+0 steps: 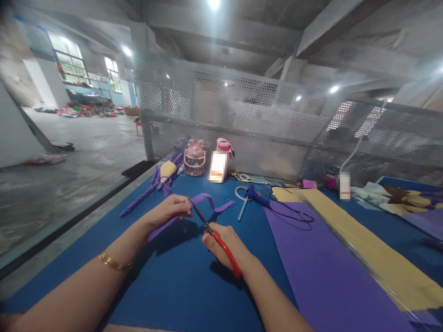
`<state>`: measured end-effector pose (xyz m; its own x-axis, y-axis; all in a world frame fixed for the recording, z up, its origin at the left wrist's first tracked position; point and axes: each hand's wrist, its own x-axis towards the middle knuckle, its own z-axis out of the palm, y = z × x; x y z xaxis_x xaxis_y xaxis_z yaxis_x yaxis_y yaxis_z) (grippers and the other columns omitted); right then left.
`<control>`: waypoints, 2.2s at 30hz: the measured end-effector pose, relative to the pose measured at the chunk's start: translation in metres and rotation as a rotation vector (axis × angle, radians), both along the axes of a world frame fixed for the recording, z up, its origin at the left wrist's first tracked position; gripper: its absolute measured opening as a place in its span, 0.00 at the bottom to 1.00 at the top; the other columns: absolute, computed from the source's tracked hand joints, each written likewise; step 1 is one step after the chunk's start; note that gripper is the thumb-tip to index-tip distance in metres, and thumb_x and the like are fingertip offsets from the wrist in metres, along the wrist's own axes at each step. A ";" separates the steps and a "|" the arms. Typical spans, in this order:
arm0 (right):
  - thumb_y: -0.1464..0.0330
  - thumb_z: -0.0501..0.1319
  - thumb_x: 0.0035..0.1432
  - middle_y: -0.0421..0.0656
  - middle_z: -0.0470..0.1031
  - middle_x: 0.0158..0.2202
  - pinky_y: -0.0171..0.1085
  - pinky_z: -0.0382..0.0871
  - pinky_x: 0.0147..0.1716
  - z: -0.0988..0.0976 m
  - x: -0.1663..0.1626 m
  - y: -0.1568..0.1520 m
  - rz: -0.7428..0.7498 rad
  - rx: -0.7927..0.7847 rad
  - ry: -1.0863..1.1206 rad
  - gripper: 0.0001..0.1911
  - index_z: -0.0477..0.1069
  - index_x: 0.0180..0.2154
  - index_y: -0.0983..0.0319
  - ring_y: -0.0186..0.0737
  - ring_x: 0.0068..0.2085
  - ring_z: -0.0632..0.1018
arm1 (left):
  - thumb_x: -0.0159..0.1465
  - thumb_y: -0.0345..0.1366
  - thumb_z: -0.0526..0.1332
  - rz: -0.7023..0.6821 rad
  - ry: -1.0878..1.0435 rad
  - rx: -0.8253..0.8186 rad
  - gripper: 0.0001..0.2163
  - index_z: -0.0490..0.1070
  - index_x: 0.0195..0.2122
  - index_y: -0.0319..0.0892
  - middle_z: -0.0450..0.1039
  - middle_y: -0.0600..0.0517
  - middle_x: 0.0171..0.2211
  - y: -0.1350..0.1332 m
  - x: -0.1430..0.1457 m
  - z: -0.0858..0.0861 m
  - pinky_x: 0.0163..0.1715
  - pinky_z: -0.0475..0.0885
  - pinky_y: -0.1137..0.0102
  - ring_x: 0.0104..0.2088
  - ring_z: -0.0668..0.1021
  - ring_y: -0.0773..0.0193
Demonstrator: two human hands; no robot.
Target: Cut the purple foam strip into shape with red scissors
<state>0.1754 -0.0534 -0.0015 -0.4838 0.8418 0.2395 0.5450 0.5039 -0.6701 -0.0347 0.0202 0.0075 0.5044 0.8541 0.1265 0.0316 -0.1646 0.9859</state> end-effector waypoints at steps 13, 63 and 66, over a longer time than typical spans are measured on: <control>0.37 0.37 0.53 0.34 0.54 0.18 0.30 0.52 0.17 -0.008 0.003 -0.001 0.007 -0.167 0.132 0.38 0.65 0.32 0.62 0.29 0.18 0.57 | 0.52 0.40 0.62 0.012 -0.057 -0.017 0.11 0.68 0.19 0.38 0.68 0.54 0.18 0.002 -0.001 -0.001 0.27 0.63 0.73 0.23 0.71 0.68; 0.43 0.47 0.57 0.39 0.72 0.21 0.32 0.47 0.21 -0.003 -0.002 -0.001 -0.246 0.359 -0.485 0.28 0.63 0.40 0.61 0.44 0.24 0.76 | 0.53 0.39 0.62 0.317 -0.099 0.169 0.09 0.69 0.22 0.38 0.68 0.56 0.18 -0.009 0.017 0.003 0.25 0.61 0.74 0.21 0.67 0.70; 0.43 0.47 0.57 0.39 0.73 0.21 0.33 0.48 0.21 -0.004 -0.003 -0.001 -0.245 0.368 -0.474 0.29 0.63 0.40 0.61 0.44 0.24 0.76 | 0.53 0.39 0.62 0.326 -0.124 0.157 0.09 0.68 0.21 0.38 0.69 0.55 0.18 -0.010 0.018 0.002 0.25 0.62 0.74 0.21 0.68 0.71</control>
<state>0.1729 -0.0545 -0.0054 -0.4119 0.8451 0.3410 0.8679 0.4778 -0.1358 -0.0164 0.0098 0.0096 0.1819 0.9326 0.3118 -0.0107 -0.3152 0.9490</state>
